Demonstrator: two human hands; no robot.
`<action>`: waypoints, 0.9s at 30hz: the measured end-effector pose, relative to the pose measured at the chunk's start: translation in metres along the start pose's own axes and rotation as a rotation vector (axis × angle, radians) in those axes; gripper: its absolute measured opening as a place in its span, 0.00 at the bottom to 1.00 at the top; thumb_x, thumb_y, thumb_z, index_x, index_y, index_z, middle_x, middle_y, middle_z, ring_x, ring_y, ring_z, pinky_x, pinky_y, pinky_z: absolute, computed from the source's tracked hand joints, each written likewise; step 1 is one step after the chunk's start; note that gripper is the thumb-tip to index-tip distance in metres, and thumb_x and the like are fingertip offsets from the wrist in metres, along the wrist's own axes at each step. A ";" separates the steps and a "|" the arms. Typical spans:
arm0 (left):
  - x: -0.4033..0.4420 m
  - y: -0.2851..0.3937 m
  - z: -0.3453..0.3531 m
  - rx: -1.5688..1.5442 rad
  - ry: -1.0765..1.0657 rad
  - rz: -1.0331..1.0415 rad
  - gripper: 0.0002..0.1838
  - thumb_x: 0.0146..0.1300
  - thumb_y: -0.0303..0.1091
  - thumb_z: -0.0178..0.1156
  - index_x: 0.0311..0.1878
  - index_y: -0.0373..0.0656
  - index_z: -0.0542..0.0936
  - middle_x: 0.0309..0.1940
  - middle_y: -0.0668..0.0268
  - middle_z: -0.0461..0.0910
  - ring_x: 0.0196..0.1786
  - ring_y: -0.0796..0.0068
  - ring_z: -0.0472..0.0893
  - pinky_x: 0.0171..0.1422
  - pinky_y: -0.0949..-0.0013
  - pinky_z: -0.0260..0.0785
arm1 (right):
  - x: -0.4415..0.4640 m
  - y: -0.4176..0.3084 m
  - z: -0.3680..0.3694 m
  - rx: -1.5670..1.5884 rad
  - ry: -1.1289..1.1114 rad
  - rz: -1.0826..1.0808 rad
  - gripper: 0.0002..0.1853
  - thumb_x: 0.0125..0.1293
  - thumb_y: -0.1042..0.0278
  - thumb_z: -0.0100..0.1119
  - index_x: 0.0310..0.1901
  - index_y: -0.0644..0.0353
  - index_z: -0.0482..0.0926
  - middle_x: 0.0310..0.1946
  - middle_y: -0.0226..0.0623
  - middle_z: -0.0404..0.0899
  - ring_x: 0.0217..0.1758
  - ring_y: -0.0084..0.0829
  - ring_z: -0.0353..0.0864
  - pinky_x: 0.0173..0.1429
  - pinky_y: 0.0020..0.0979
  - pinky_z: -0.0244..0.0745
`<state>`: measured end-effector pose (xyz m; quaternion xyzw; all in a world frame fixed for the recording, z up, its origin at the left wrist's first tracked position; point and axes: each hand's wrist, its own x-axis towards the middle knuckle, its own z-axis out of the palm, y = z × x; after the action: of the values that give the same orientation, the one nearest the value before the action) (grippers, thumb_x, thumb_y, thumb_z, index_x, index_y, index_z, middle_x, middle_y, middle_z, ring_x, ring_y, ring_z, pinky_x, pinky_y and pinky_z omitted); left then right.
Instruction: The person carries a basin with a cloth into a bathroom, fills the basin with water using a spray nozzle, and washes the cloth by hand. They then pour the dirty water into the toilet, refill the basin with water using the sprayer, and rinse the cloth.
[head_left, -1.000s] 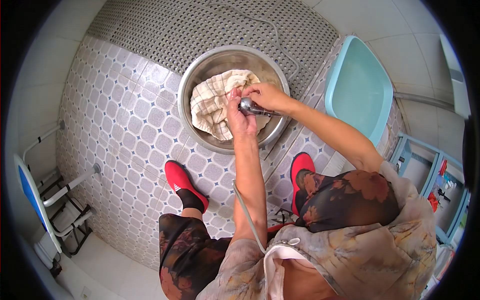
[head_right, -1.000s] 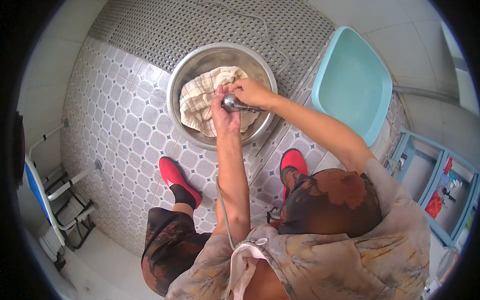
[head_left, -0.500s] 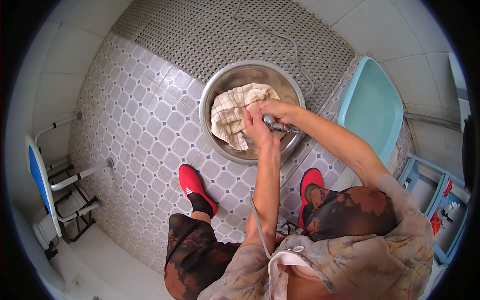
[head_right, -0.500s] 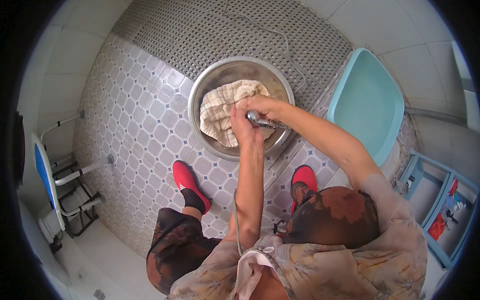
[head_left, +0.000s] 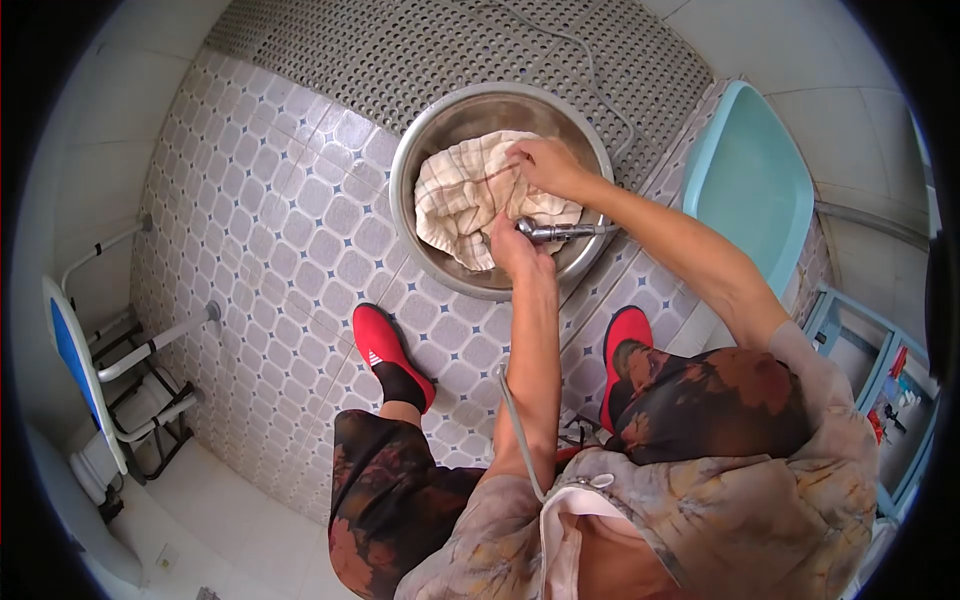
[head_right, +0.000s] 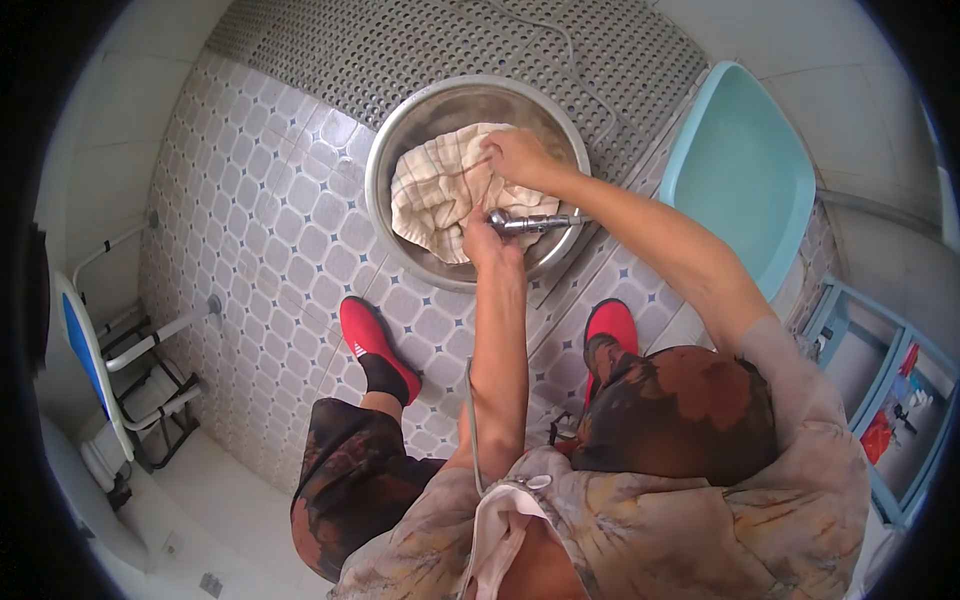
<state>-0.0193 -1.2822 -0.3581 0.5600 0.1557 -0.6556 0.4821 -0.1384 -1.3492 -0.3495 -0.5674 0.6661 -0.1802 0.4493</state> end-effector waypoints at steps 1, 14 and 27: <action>-0.004 0.001 0.002 0.029 0.043 -0.004 0.13 0.66 0.29 0.48 0.51 0.36 0.74 0.32 0.66 0.74 0.29 0.75 0.75 0.31 0.70 0.72 | -0.001 -0.004 0.001 -0.271 0.193 -0.164 0.19 0.57 0.69 0.60 0.52 0.59 0.77 0.50 0.39 0.77 0.46 0.39 0.77 0.53 0.35 0.74; 0.002 0.002 -0.009 0.093 0.006 -0.046 0.04 0.55 0.24 0.52 0.32 0.43 0.75 0.26 0.71 0.70 0.24 0.79 0.71 0.23 0.73 0.65 | 0.006 -0.032 -0.039 -0.065 -0.040 -0.090 0.25 0.48 0.50 0.66 0.45 0.59 0.80 0.38 0.46 0.82 0.43 0.43 0.82 0.48 0.37 0.74; -0.012 0.005 -0.002 0.258 0.154 -0.052 0.07 0.59 0.33 0.55 0.40 0.43 0.75 0.27 0.73 0.71 0.24 0.79 0.71 0.22 0.74 0.62 | -0.048 -0.166 -0.109 0.238 -0.034 -0.245 0.22 0.50 0.59 0.62 0.45 0.64 0.78 0.35 0.34 0.81 0.37 0.24 0.78 0.46 0.27 0.73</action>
<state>-0.0155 -1.2776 -0.3471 0.6616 0.1212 -0.6374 0.3758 -0.1299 -1.3827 -0.1483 -0.5902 0.5580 -0.3017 0.4993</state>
